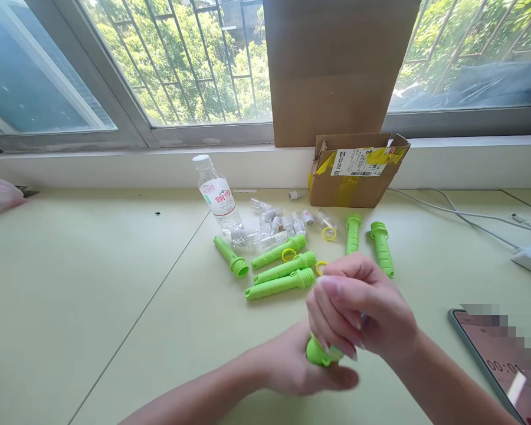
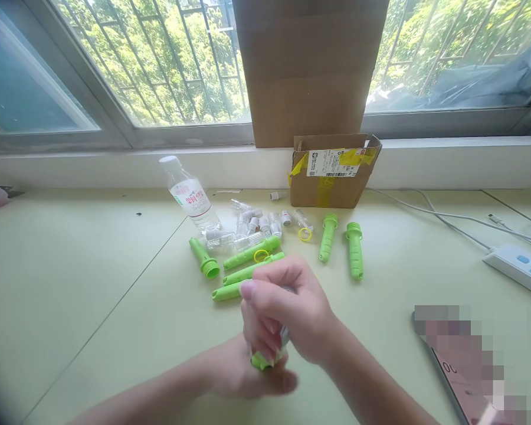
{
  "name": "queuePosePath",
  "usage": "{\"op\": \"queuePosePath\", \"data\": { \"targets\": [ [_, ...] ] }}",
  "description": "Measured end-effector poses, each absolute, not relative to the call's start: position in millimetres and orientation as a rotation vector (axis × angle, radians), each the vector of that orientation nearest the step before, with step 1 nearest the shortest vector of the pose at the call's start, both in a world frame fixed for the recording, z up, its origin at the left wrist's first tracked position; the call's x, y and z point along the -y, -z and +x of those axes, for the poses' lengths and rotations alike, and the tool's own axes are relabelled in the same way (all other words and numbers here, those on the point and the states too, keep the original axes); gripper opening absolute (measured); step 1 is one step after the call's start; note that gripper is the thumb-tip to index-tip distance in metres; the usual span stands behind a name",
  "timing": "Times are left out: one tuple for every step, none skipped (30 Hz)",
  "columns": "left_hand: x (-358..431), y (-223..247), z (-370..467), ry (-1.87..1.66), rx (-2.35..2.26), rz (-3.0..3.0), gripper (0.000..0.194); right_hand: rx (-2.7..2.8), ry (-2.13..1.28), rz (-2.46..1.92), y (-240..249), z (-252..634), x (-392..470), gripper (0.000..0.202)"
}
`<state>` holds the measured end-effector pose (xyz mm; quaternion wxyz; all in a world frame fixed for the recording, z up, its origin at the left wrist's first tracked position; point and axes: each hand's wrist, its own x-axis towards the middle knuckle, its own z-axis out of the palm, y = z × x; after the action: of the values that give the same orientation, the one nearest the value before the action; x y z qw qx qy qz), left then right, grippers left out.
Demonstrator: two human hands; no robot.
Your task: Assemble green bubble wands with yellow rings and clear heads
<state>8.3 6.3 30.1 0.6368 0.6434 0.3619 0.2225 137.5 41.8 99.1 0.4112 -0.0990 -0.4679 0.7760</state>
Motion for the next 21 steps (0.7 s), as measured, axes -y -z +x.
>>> {"op": "queuePosePath", "data": {
  "targets": [
    [-7, -31, 10, -0.555, -0.818, 1.482, 0.021, 1.197, -1.902, -0.279, -99, 137, -42, 0.042],
    [-9, -31, 11, -0.618, -0.811, 1.505, 0.016, 1.213, -1.854, -0.305, -99, 137, -42, 0.042],
    [-10, -31, 12, -0.687, -0.807, 1.533, 0.012, 1.225, -1.810, -0.326, -99, 137, -41, 0.042],
    [-11, -31, 13, -0.748, -0.808, 1.562, 0.010, 1.236, -1.771, -0.345, -99, 136, -40, 0.042],
    [-11, -30, 13, -0.794, -0.807, 1.587, 0.009, 1.244, -1.732, -0.361, -100, 135, -38, 0.043],
    [-11, -29, 14, -0.825, -0.805, 1.606, 0.010, 1.251, -1.695, -0.376, -101, 135, -36, 0.044],
    [-12, -27, 14, -0.844, -0.807, 1.621, 0.011, 1.253, -1.660, -0.392, -101, 134, -35, 0.044],
    [-12, -26, 14, -0.859, -0.814, 1.635, 0.013, 1.251, -1.626, -0.404, -102, 133, -33, 0.045],
    [-12, -24, 13, -0.872, -0.827, 1.647, 0.014, 1.244, -1.595, -0.414, -103, 132, -32, 0.045],
    [-13, -22, 13, -0.887, -0.843, 1.660, 0.014, 1.230, -1.564, -0.422, -103, 130, -32, 0.045],
    [-14, -20, 13, -0.906, -0.862, 1.676, 0.014, 1.210, -1.535, -0.430, -103, 129, -32, 0.045],
    [-16, -18, 12, -0.928, -0.884, 1.692, 0.014, 1.184, -1.507, -0.442, -102, 128, -33, 0.044],
    [-17, -16, 12, -0.948, -0.908, 1.709, 0.014, 1.153, -1.479, -0.454, -100, 127, -34, 0.044],
    [-19, -13, 11, -0.965, -0.935, 1.727, 0.015, 1.119, -1.454, -0.466, -99, 126, -34, 0.044],
    [-21, -12, 11, -0.978, -0.967, 1.746, 0.017, 1.083, -1.430, -0.480, -97, 125, -35, 0.043],
    [-22, -10, 10, -0.988, -1.003, 1.767, 0.018, 1.046, -1.407, -0.490, -95, 124, -36, 0.043],
    [-24, -9, 10, -0.995, -1.041, 1.787, 0.020, 1.013, -1.386, -0.499, -93, 123, -36, 0.043],
    [-25, -8, 10, -1.000, -1.078, 1.806, 0.021, 0.984, -1.367, -0.509, -91, 123, -36, 0.043],
    [-25, -7, 9, -1.006, -1.108, 1.825, 0.021, 0.959, -1.350, -0.520, -90, 122, -35, 0.043],
    [-26, -7, 9, -1.016, -1.130, 1.840, 0.021, 0.938, -1.336, -0.532, -89, 121, -35, 0.042],
    [-26, -7, 9, -1.024, -1.147, 1.853, 0.020, 0.920, -1.322, -0.544, -89, 121, -35, 0.042]
  ]
}}
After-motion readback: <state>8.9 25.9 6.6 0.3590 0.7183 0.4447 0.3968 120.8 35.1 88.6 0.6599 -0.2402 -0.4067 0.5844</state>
